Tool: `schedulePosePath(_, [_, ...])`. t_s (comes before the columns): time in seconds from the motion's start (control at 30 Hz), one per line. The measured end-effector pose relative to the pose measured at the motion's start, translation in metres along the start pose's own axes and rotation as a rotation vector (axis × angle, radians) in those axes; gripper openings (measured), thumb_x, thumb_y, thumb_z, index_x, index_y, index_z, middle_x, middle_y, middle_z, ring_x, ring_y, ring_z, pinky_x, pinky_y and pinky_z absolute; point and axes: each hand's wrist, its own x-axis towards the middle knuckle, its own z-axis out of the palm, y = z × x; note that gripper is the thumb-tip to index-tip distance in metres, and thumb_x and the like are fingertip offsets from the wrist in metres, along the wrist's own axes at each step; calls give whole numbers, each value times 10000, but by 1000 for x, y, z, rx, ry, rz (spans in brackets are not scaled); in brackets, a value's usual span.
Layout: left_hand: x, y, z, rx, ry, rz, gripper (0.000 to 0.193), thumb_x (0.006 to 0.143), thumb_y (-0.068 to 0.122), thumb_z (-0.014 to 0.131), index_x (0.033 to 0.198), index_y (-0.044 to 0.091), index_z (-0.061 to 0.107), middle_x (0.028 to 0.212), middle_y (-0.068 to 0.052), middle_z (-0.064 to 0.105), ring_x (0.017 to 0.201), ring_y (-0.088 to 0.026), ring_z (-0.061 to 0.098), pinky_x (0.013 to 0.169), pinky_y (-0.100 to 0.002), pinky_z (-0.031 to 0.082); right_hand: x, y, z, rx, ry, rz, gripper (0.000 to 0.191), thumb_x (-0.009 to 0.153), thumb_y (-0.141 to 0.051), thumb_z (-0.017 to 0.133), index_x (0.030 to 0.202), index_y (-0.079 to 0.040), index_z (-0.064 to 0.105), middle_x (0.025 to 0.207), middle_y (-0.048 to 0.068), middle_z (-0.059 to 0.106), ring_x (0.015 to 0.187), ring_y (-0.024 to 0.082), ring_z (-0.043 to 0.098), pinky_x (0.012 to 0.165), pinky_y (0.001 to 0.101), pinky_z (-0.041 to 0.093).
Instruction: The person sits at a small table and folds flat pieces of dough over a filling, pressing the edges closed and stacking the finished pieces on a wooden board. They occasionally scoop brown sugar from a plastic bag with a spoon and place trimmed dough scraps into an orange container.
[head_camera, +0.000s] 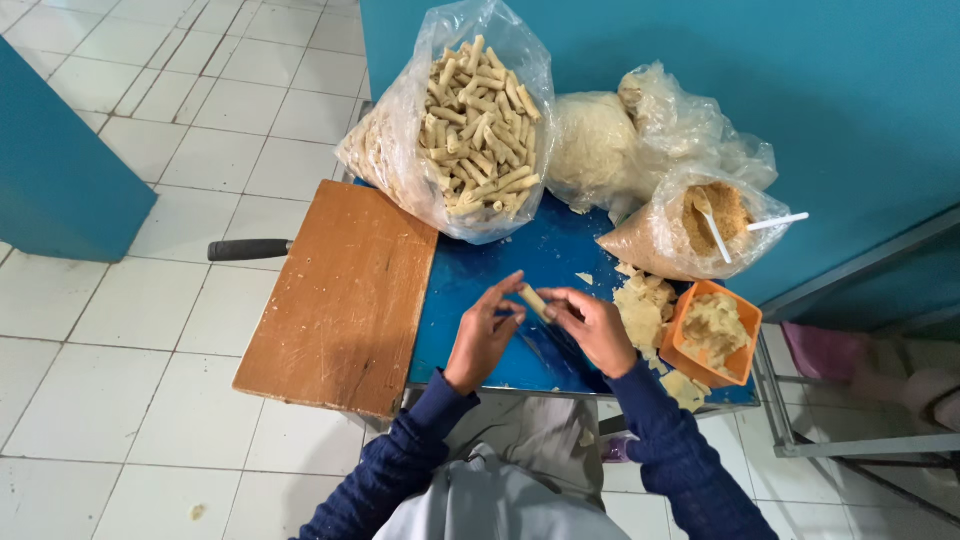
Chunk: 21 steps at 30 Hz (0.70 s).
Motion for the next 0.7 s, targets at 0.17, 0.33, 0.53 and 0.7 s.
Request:
schedulePosePath(0.17, [-6,-10,3,-317,-44,-78,290,985,27,666,1268,-25,634,1087,-36,688,953,-87,625,820,-253,523,-24,-26,5,70,58,79,199,1012,-144,642,1123,2,719,931,37,758,828,50,671,750,235,560])
schedulePosePath(0.33, [-12,-20,5,-510,-8,-145,181,984,44,673,1138,-32,616,1011,-47,684,898,-92,640,806,-243,530,-46,-55,20,-337,232,-233,245,957,-155,679,1162,-31,728,1054,96,763,901,188,723,753,292,562])
schedulePosePath(0.53, [-25,-16,2,-250,29,-169,203,1002,92,709,1100,-42,595,899,-112,689,766,-122,653,676,-272,536,-46,-30,25,-575,113,-267,163,918,-142,706,1052,-50,726,1008,121,755,868,298,729,709,341,553])
schedulePosePath(0.7, [-36,6,-9,374,168,105,386,844,77,786,1185,9,619,960,-118,631,663,-168,571,577,-311,513,23,-12,-36,-405,-471,-98,112,930,-124,701,1000,-47,742,905,93,759,770,168,723,691,300,565])
